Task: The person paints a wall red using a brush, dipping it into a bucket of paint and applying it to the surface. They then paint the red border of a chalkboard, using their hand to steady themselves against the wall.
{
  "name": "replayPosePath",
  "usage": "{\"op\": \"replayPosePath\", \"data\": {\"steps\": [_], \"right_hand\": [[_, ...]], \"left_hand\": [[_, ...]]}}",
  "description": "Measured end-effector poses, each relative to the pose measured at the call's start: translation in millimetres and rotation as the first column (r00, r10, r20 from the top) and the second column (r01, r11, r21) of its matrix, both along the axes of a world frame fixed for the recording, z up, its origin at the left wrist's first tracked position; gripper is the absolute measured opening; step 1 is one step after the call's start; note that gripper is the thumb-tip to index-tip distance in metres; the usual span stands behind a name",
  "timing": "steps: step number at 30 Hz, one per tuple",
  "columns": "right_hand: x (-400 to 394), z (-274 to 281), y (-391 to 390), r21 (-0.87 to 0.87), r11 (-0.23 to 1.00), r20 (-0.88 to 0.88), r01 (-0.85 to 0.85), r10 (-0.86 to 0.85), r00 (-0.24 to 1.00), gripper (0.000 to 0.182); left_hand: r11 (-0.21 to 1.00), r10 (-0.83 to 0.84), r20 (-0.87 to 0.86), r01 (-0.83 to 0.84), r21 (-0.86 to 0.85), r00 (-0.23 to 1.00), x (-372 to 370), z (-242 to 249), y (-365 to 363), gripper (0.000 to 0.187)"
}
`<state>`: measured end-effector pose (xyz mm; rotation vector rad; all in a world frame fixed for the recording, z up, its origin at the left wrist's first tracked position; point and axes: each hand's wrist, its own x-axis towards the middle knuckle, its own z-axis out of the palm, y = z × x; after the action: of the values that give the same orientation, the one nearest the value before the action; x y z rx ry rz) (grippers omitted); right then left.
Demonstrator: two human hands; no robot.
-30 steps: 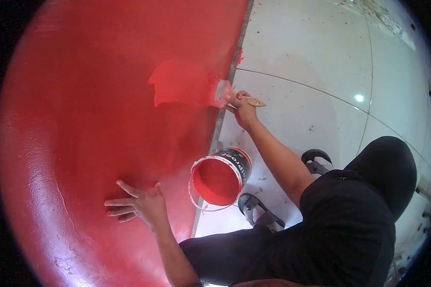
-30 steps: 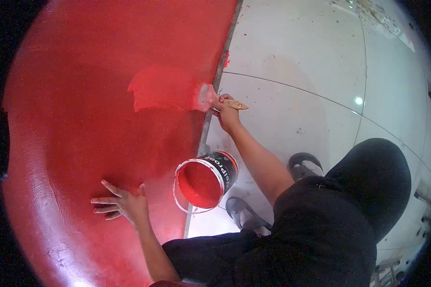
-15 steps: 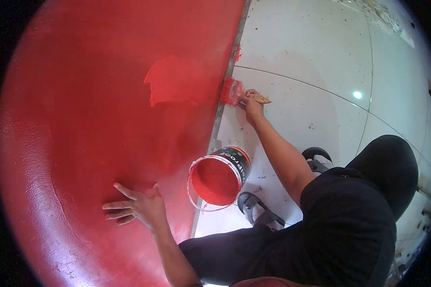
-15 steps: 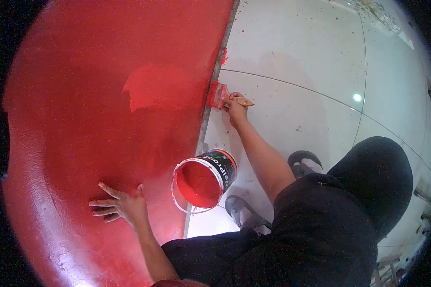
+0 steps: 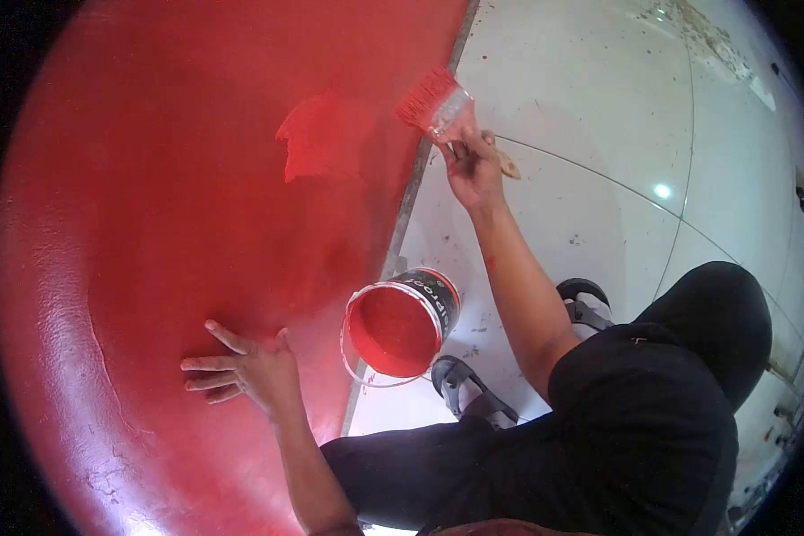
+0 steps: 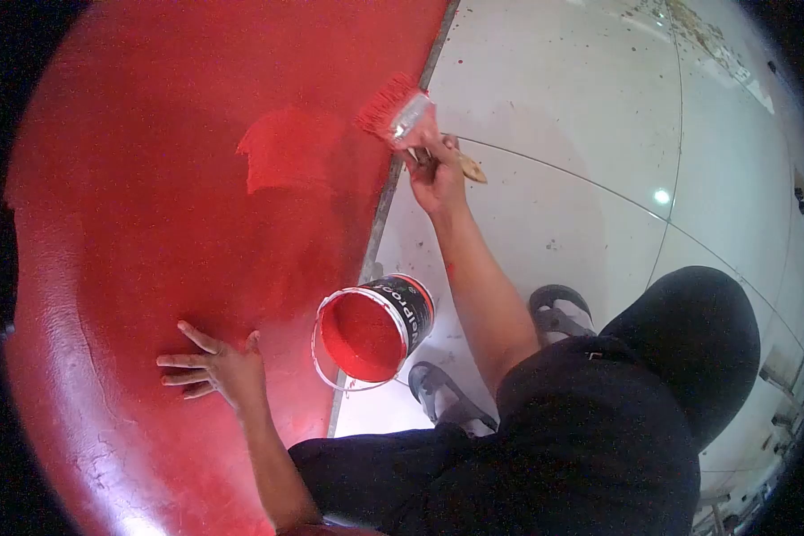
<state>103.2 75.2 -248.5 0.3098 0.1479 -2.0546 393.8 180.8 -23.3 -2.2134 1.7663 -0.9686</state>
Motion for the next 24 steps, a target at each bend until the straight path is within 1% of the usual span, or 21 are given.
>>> {"op": "replayPosePath", "data": {"steps": [1,3,4,6,7,9,10,12,13,15,16,18,19,21,22,24], "right_hand": [[-1,-12,5,-0.006,1.0,0.002,0.001,-0.001,1.0,0.031],[3,-40,14,0.23,0.972,-0.098,-0.049,0.073,0.993,0.03],[8,-55,17,0.224,0.973,-0.093,-0.053,0.075,0.993,0.03],[16,-81,18,0.361,0.927,-0.234,-0.098,0.192,0.953,0.031],[20,-88,18,0.363,0.926,-0.233,-0.101,0.195,0.953,0.031],[26,-95,17,0.433,0.892,-0.286,-0.13,0.272,0.919,0.031],[27,-95,15,0.429,0.894,-0.287,-0.131,0.273,0.918,0.031],[29,-98,8,0.478,0.875,-0.305,-0.069,0.239,0.922,0.028],[29,-101,6,0.476,0.877,-0.305,-0.069,0.238,0.922,0.028],[30,-103,-1,0.485,0.862,-0.355,-0.146,0.347,0.868,0.031],[33,-103,-4,0.484,0.862,-0.353,-0.15,0.349,0.868,0.031],[35,-95,-8,0.369,0.903,-0.34,-0.219,0.35,0.873,0.031],[34,-89,-8,0.369,0.903,-0.342,-0.219,0.351,0.871,0.031],[32,-73,-6,0.303,0.917,-0.326,-0.258,0.354,0.877,0.032],[33,-62,-4,0.304,0.916,-0.329,-0.26,0.358,0.874,0.032],[37,-37,0,0.197,0.93,-0.332,-0.309,0.36,0.872,0.031]], "left_hand": [[1.0,-0.001,0.002,0.001,-0.006,1.0,1,-2,0,0.12],[0.996,-0.072,-0.051,0.069,-0.064,0.996,4,-6,0,0.128],[0.995,-0.07,-0.045,0.066,-0.07,0.997,4,-5,0,0.128],[0.997,-0.059,-0.028,0.058,-0.047,0.998,0,-5,1,0.128],[0.997,-0.056,-0.028,0.055,-0.046,0.998,0,-6,1,0.128],[0.996,-0.064,-0.028,0.062,-0.062,0.998,4,-9,-1,0.127],[0.996,-0.062,-0.028,0.06,-0.066,0.998,4,-11,-1,0.127],[0.998,-0.025,-0.023,0.024,-0.059,0.999,4,-14,-3,0.128],[0.998,-0.026,-0.022,0.024,-0.061,0.999,2,-14,-3,0.128],[0.998,-0.048,-0.01,0.047,-0.032,0.999,-2,-12,-2,0.124],[0.998,-0.045,-0.007,0.045,-0.034,0.999,-3,-12,-1,0.124],[0.999,-0.029,-0.026,0.028,-0.021,0.999,-6,-14,-1,0.124],[0.999,-0.027,-0.029,0.027,-0.022,0.999,-7,-14,-2,0.124],[1.0,-0.012,-0.032,0.011,-0.01,0.999,-8,-14,-3,0.123],[1.0,-0.008,-0.035,0.007,-0.009,0.999,-8,-15,-3,0.123],[0.997,-0.017,-0.034,0.015,-0.072,0.999,-8,-18,-4,0.129]]}}
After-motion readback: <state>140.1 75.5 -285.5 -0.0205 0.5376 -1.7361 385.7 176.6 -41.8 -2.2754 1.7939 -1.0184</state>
